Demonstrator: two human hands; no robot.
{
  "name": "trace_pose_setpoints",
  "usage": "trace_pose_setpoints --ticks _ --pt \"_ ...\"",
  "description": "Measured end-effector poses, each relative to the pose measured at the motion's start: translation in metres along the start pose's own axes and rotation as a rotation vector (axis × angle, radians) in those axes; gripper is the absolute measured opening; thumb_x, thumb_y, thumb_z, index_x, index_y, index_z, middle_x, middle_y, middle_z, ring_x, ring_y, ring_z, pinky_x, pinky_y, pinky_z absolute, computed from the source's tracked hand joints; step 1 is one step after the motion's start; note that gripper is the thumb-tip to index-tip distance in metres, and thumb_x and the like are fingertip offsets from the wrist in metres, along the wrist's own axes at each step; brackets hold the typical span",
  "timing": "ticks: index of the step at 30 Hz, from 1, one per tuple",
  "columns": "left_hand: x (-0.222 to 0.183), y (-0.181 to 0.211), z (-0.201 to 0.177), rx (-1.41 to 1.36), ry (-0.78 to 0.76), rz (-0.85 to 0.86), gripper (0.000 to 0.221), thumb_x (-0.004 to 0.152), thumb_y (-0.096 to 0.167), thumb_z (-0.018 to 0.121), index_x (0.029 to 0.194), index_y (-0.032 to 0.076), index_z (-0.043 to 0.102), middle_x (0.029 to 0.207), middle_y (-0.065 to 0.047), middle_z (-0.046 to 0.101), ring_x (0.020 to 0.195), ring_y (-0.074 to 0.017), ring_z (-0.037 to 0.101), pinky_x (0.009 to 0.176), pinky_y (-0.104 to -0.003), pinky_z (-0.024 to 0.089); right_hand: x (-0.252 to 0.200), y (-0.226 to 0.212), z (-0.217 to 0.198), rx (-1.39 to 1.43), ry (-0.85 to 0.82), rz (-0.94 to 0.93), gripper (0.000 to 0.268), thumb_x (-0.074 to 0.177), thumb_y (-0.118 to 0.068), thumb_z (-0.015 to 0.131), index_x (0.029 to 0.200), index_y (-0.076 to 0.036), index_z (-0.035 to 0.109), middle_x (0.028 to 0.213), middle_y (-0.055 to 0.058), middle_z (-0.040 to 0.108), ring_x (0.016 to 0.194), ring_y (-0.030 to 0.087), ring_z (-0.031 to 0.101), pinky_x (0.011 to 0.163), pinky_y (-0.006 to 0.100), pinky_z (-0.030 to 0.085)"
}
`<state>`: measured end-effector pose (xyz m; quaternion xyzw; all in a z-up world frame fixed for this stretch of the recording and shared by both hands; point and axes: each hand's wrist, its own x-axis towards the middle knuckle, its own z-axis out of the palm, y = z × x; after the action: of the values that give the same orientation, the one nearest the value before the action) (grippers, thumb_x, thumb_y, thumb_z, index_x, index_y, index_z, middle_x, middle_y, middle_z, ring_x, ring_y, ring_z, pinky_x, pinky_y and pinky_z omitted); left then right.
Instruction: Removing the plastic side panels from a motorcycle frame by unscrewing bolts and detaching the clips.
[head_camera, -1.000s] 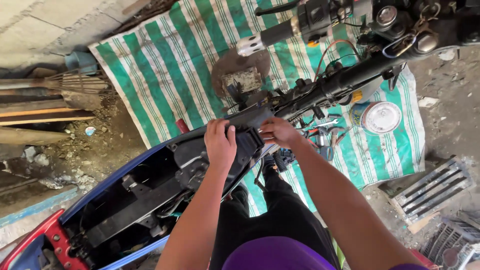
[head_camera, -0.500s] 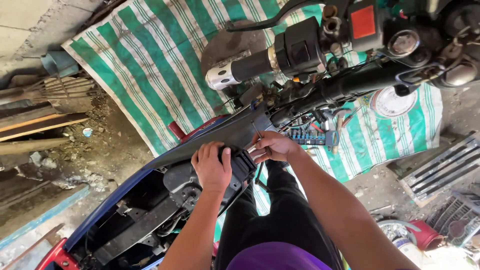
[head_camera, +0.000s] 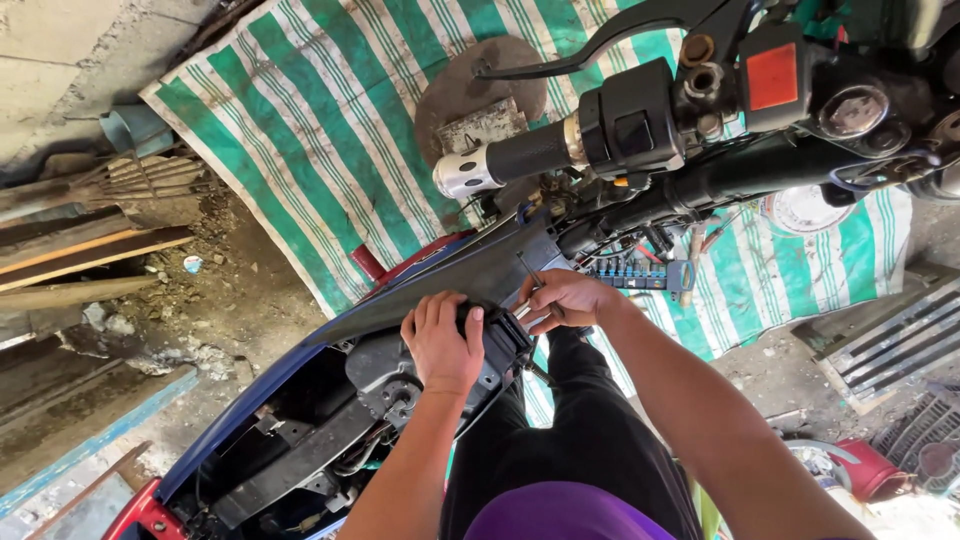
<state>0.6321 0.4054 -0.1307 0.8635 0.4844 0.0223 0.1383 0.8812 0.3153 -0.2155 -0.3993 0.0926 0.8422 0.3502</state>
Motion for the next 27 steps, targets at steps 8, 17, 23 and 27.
trace_pose_setpoints --ticks 8,17,23,27 --pt "0.002 0.001 0.0 -0.018 -0.007 -0.014 0.042 0.108 0.064 0.052 0.118 0.027 0.069 0.126 0.005 0.07 0.131 -0.0218 0.063 0.118 -0.049 0.039 0.005 0.006 -0.005 -0.072 -0.011 0.004 0.038 0.086 -0.002 0.08 0.124 -0.004 0.075 0.109 0.018 0.081 0.106 0.04 0.083 0.09 0.058 0.068" --pt "0.0 0.0 0.005 -0.022 -0.024 -0.037 0.049 0.108 0.07 0.051 0.12 0.026 0.069 0.127 0.002 0.07 0.133 -0.0233 0.061 0.119 -0.051 0.037 -0.001 -0.001 0.032 -0.437 0.288 -0.121 0.039 0.086 -0.014 0.083 0.124 -0.007 0.081 0.104 0.016 0.082 0.096 0.034 0.083 0.089 0.045 0.063" --pt "0.002 0.004 0.0 -0.03 -0.037 -0.043 0.05 0.109 0.07 0.05 0.12 0.025 0.07 0.125 0.001 0.071 0.132 -0.0248 0.062 0.118 -0.053 0.038 0.024 0.042 0.042 -0.271 0.742 -0.23 0.033 0.085 -0.059 0.091 0.093 -0.028 0.088 0.084 0.001 0.079 0.087 0.022 0.078 0.086 0.036 0.064" --pt "0.002 0.003 0.002 -0.023 -0.025 -0.027 0.052 0.108 0.072 0.05 0.121 0.025 0.069 0.125 0.0 0.071 0.133 -0.0256 0.062 0.118 -0.053 0.038 0.018 0.042 0.071 -0.138 0.908 -0.403 0.062 0.095 -0.07 0.073 0.066 -0.016 0.077 0.07 0.01 0.068 0.07 0.024 0.06 0.077 0.032 0.055"
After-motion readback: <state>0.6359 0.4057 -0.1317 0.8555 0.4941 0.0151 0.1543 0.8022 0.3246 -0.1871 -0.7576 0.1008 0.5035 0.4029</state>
